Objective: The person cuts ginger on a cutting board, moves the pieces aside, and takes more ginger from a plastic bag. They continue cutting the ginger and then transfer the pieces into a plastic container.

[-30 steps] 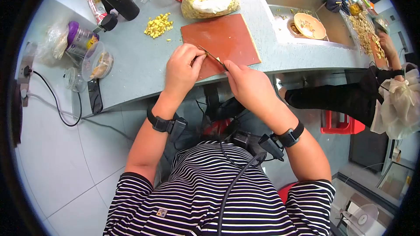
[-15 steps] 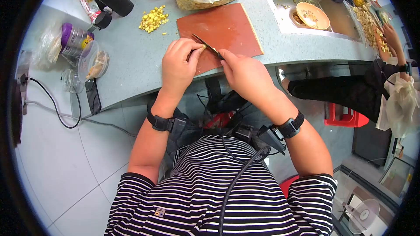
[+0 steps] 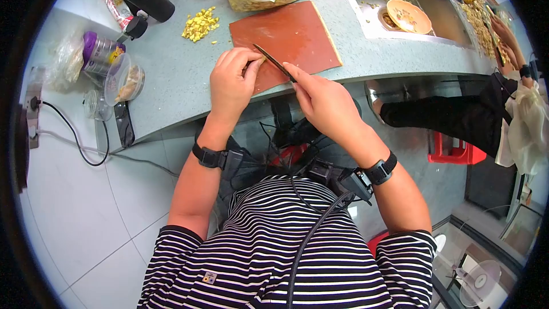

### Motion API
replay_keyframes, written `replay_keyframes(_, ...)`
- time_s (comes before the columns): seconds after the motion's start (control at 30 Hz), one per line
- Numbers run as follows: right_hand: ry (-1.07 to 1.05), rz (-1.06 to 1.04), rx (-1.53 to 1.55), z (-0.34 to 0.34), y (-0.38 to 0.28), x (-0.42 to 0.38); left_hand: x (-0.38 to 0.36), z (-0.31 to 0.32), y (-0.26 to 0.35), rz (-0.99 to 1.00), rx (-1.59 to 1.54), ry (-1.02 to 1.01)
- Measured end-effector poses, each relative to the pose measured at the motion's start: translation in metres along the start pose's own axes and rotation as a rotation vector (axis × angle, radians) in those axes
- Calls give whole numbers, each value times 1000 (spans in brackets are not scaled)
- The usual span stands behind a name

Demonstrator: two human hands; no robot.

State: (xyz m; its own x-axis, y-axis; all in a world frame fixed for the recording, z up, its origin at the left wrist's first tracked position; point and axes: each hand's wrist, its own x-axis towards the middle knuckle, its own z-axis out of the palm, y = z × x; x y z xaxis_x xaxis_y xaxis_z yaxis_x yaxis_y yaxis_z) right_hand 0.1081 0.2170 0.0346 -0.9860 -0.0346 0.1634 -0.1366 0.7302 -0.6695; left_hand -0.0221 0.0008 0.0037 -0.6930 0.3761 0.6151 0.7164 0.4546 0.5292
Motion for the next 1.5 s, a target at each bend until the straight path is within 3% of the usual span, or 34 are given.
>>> replay_keyframes(1.07,-25,22,-32,-1,-2,-4,0,0,0,2,48,-19)
replay_keyframes(1.5,-41,-33,-210,-9,-14,5,1,0,0,0,46,-35)
